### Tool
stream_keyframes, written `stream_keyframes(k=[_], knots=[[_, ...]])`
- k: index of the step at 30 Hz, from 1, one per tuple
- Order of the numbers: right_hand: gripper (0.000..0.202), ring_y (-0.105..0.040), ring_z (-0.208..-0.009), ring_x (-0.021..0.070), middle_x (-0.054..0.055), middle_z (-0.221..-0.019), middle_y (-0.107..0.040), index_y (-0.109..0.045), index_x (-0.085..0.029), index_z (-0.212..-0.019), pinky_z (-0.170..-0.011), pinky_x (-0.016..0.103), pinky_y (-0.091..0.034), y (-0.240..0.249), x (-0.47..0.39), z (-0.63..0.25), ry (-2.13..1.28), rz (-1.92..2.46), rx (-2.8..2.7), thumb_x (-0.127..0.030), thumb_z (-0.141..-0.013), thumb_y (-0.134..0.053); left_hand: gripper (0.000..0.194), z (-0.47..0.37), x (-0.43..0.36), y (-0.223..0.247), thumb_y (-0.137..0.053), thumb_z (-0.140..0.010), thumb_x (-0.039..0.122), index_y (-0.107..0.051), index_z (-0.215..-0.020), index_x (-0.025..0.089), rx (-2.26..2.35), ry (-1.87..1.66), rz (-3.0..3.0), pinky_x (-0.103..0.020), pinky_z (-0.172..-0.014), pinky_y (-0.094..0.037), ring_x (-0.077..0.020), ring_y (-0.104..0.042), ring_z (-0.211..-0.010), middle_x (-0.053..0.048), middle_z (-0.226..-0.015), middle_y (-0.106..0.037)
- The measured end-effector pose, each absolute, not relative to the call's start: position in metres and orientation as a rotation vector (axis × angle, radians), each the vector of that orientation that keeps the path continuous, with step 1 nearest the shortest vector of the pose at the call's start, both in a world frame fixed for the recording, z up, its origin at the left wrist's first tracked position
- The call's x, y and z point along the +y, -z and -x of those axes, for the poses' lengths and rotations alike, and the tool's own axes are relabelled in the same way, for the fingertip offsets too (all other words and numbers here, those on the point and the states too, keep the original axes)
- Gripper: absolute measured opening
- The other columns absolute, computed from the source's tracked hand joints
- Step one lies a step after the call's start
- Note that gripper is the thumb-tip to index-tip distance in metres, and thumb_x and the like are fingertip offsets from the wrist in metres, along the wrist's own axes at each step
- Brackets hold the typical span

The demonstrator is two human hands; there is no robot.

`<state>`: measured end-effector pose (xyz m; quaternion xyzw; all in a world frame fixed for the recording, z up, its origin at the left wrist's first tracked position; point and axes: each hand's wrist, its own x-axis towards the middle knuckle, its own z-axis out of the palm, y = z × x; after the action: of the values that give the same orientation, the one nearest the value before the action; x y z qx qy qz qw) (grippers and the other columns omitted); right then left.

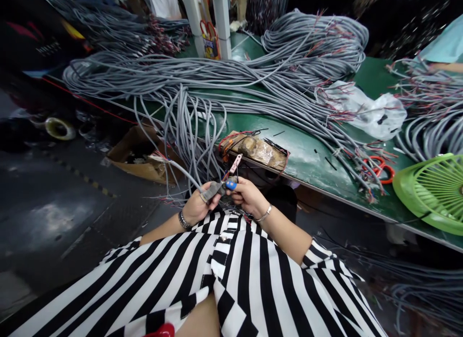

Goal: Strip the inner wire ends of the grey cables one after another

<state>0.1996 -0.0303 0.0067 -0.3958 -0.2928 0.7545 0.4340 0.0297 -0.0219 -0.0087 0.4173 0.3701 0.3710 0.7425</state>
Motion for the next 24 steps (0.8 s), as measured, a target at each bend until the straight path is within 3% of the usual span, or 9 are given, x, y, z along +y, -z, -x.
stream_keyframes(k=[4,9,12,15,17,21,24], knots=[[0.033,-0.019,-0.037,0.0026,-0.007,-0.053,-0.049,-0.048,-0.019,-0.072,-0.036,0.018,-0.013,0.0,-0.031,-0.202,-1.842,1.105,-0.883,-0.045,-0.071,-0.067,0.038,-0.029,-0.021,0.01,-0.073,-0.073,0.048,-0.057,-0.077,0.014,0.724,-0.875,-0.814,-0.015,-0.036,-0.026,-0.0029,-0.039,-0.034,0.006,-0.05,-0.049],[0.032,-0.046,-0.053,0.0115,0.0,-0.057,-0.052,-0.053,-0.018,-0.062,-0.052,0.025,-0.038,-0.005,-0.05,-0.215,-0.903,1.434,-1.561,-0.04,-0.084,-0.055,0.036,-0.025,-0.015,0.004,-0.072,-0.074,0.047,-0.06,-0.079,0.013,0.752,-0.93,-0.8,-0.016,-0.034,-0.022,-0.0025,-0.039,-0.034,0.005,-0.05,-0.05],[0.016,-0.059,-0.072,0.0175,0.006,-0.081,-0.064,-0.064,-0.019,-0.088,-0.067,0.03,-0.047,-0.021,-0.059,-0.221,-0.468,1.338,-1.721,-0.031,-0.087,-0.054,0.038,-0.024,-0.014,0.002,-0.073,-0.073,0.049,-0.059,-0.078,0.013,0.781,-0.924,-0.804,-0.015,-0.033,-0.02,-0.0017,-0.037,-0.033,0.005,-0.05,-0.05],[0.031,-0.061,-0.084,0.0202,0.011,-0.106,-0.064,-0.059,-0.02,-0.115,-0.071,0.031,-0.049,-0.034,-0.058,-0.216,-0.324,1.258,-1.829,-0.028,-0.085,-0.056,0.042,-0.026,-0.017,0.002,-0.075,-0.069,0.052,-0.057,-0.077,0.014,0.838,-0.895,-0.82,-0.014,-0.033,-0.022,-0.0025,-0.039,-0.033,0.005,-0.049,-0.051],[0.038,-0.061,-0.087,0.0215,0.012,-0.11,-0.063,-0.055,-0.019,-0.12,-0.073,0.032,-0.048,-0.036,-0.052,-0.207,-0.29,1.298,-1.896,-0.027,-0.084,-0.057,0.045,-0.027,-0.02,0.003,-0.076,-0.067,0.054,-0.054,-0.075,0.015,0.869,-0.865,-0.851,-0.014,-0.033,-0.024,-0.0032,-0.041,-0.033,0.005,-0.049,-0.053],[0.009,-0.057,-0.073,0.0189,0.007,-0.083,-0.064,-0.06,-0.019,-0.089,-0.065,0.028,-0.042,-0.033,-0.041,-0.192,-0.316,1.464,-2.034,-0.021,-0.086,-0.051,0.045,-0.026,-0.024,0.004,-0.073,-0.069,0.056,-0.054,-0.075,0.015,0.875,-0.826,-0.953,-0.015,-0.034,-0.024,-0.0031,-0.041,-0.033,0.005,-0.05,-0.055],[0.013,-0.053,-0.064,0.016,0.006,-0.075,-0.06,-0.055,-0.019,-0.075,-0.06,0.027,-0.035,-0.031,-0.036,-0.194,-0.314,1.438,-2.197,-0.016,-0.085,-0.048,0.042,-0.025,-0.025,0.001,-0.074,-0.07,0.051,-0.053,-0.073,0.015,0.869,-0.834,-0.942,-0.015,-0.035,-0.023,-0.0025,-0.039,-0.034,0.005,-0.048,-0.054]])
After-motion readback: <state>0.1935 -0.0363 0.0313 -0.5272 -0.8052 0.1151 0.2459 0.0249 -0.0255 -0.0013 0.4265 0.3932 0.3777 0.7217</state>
